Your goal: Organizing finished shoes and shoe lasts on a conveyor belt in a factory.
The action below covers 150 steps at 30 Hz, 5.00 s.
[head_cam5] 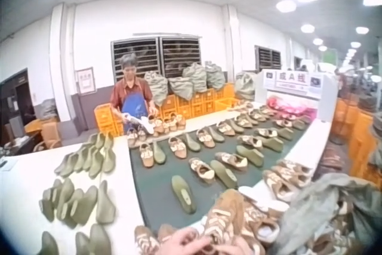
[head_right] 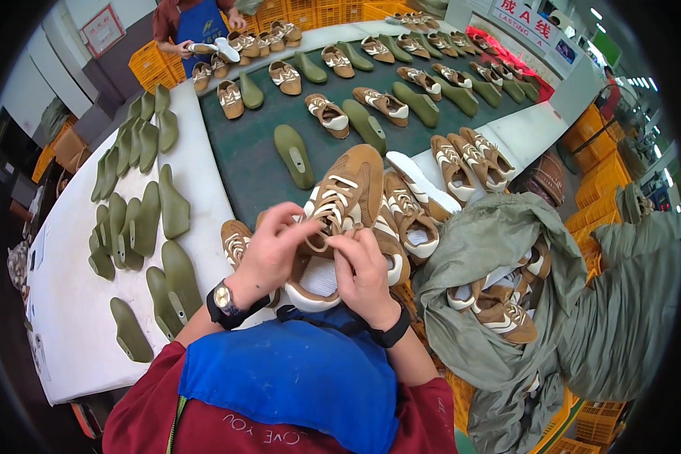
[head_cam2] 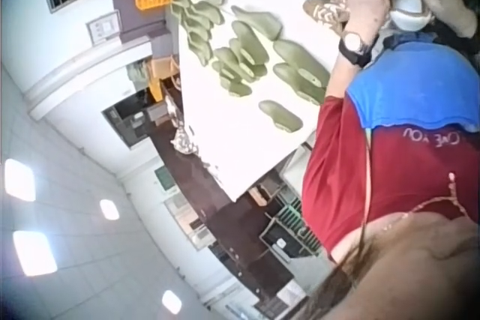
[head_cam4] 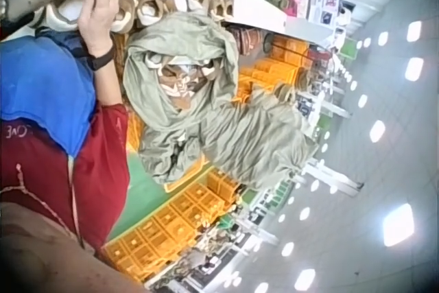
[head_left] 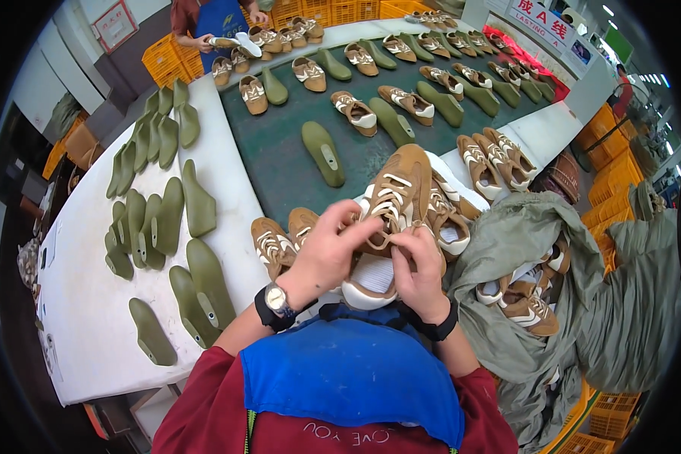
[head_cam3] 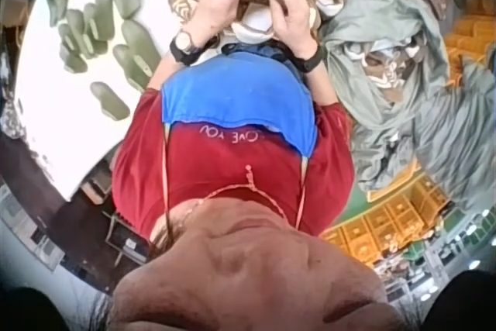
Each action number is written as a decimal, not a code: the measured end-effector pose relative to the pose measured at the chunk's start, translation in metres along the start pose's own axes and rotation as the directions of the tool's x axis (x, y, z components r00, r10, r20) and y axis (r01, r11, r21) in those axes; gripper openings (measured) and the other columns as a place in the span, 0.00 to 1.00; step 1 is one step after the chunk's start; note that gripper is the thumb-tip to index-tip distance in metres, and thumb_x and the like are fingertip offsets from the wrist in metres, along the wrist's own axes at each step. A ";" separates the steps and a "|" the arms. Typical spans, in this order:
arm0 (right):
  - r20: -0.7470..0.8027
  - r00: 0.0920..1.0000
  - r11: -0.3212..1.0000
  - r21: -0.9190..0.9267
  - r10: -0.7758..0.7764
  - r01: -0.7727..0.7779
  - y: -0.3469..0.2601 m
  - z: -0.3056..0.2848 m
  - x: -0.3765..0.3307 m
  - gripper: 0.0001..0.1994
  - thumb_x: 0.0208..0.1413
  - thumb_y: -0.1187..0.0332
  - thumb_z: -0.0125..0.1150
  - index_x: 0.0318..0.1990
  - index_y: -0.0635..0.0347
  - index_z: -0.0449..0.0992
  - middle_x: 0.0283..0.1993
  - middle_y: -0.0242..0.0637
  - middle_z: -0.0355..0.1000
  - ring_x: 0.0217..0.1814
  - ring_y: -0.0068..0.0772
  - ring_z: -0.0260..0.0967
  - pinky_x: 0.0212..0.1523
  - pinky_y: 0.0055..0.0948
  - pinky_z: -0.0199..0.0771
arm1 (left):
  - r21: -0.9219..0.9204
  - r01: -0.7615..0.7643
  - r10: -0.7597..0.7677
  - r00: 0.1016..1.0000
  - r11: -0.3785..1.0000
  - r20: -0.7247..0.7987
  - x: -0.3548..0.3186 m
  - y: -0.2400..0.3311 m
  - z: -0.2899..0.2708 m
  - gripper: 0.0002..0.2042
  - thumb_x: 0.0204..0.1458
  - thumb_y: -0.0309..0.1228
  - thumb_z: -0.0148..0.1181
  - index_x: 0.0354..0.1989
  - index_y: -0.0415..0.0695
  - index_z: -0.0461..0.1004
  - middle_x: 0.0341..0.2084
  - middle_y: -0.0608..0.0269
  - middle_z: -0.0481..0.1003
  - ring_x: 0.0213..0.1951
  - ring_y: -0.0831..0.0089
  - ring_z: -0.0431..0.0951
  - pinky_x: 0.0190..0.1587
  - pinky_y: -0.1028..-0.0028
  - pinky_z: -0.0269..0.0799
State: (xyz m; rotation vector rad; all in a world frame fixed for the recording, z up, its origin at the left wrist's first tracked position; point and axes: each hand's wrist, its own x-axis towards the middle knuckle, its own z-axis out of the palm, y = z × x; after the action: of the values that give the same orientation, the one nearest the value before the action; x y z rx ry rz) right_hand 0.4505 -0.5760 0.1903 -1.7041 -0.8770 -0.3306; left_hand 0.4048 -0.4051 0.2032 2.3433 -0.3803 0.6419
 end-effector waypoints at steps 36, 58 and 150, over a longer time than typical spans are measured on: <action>0.322 0.946 0.986 -0.143 -0.034 0.084 -0.021 0.005 0.033 0.17 0.44 0.68 0.65 0.44 0.57 0.74 0.38 0.39 0.68 0.28 0.32 0.70 0.27 0.27 0.71 | 0.423 -0.014 0.118 0.968 0.906 -0.220 -0.009 -0.045 -0.036 0.10 0.42 0.19 0.57 0.36 0.39 0.72 0.37 0.55 0.76 0.41 0.59 0.76 0.42 0.68 0.74; 0.761 0.560 0.847 -0.499 0.327 0.183 0.181 0.248 0.193 0.19 0.38 0.74 0.61 0.43 0.58 0.72 0.39 0.47 0.72 0.47 0.48 0.69 0.48 0.38 0.69 | 0.299 0.886 -0.861 0.435 0.355 -0.266 -0.258 -0.113 -0.104 0.27 0.41 0.24 0.62 0.54 0.39 0.62 0.57 0.41 0.56 0.56 0.45 0.59 0.56 0.59 0.60; 0.079 0.916 0.752 0.546 0.393 -0.370 -0.008 -0.001 0.031 0.27 0.49 0.81 0.51 0.59 0.60 0.54 0.52 0.44 0.64 0.54 0.34 0.63 0.55 0.28 0.62 | 0.319 0.904 -0.884 0.376 0.285 -0.277 -0.289 -0.104 -0.103 0.36 0.44 0.38 0.60 0.62 0.41 0.52 0.41 0.37 0.70 0.42 0.47 0.73 0.45 0.59 0.69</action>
State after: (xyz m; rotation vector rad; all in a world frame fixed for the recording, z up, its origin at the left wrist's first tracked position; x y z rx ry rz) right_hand 0.4662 -0.5648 0.2158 -1.2764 -0.4984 0.1637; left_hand 0.1722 -0.2309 0.0598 2.4038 1.2332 0.1733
